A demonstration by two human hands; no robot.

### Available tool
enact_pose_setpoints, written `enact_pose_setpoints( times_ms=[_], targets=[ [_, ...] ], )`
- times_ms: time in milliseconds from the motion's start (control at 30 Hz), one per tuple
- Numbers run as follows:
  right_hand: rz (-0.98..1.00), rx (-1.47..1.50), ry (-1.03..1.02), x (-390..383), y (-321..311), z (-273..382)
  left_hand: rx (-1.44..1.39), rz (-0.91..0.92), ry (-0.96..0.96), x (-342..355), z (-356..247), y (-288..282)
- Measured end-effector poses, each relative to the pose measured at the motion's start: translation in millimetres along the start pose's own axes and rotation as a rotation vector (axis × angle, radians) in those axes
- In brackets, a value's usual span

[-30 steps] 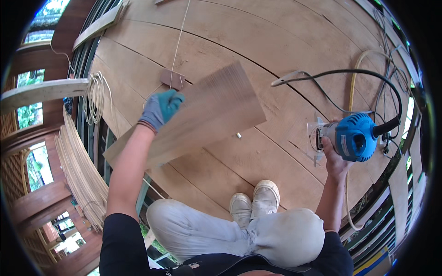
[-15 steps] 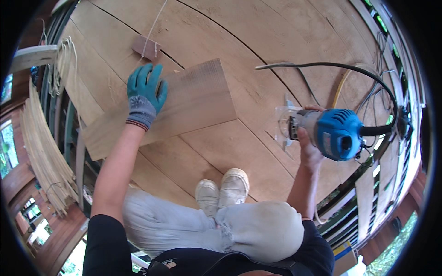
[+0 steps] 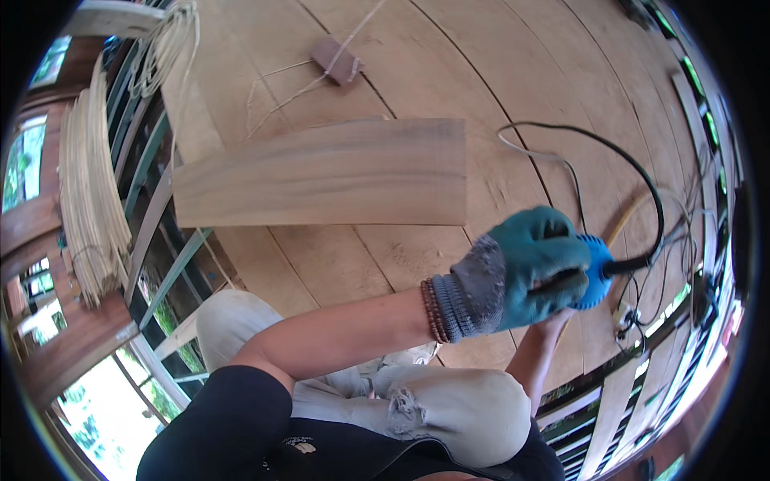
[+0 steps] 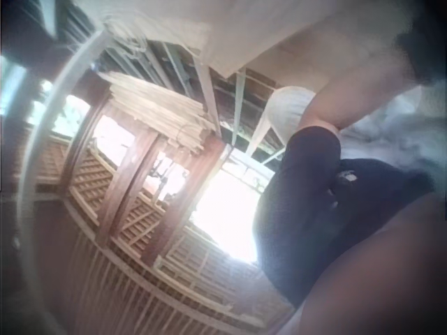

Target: The person cuts a wooden plank with a hand saw, then uses a handheld electric router to shape the plank's edge. The person works on a wooden deck structure outdoors.

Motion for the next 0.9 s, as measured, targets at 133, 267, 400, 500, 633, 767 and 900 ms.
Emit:
enact_pose_setpoints(
  times_ms=[133,267,400,500,633,767,900],
  targets=[
    [0.028,0.146,0.211,-22.5,16.4,-28.5,0.050,-0.004,0.071,-6.3,0.1,4.3],
    [0.021,0.216,0.235,-20.9,33.4,-32.4,-0.147,-0.066,0.089,-1.0,25.5,-27.2],
    [-0.052,0.247,0.146,10.5,42.3,-19.5,0.722,-0.272,-0.165,1.2,93.0,-204.8],
    [-0.064,0.271,0.121,34.3,54.0,-9.6,1.253,-0.276,-0.198,-44.0,99.3,-314.9],
    [-0.020,0.321,0.060,55.8,78.7,2.9,1.493,-0.196,-0.169,-87.9,122.2,-341.9],
    [0.034,0.268,0.036,57.9,100.2,7.2,1.398,-0.142,-0.356,-94.2,134.2,-348.8],
    [0.047,0.173,0.000,60.5,110.4,7.8,1.332,-0.136,-0.437,-89.3,130.8,-344.4]
  ],
)
Point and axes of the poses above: each hand's wrist, its own x-axis towards the middle knuckle, its own y-axis out of the palm, z = x × y, the point moved 10 cm from there along x, towards the middle knuckle, and after that the axes turned 14 degrees about -x, right-handed, at the moved point
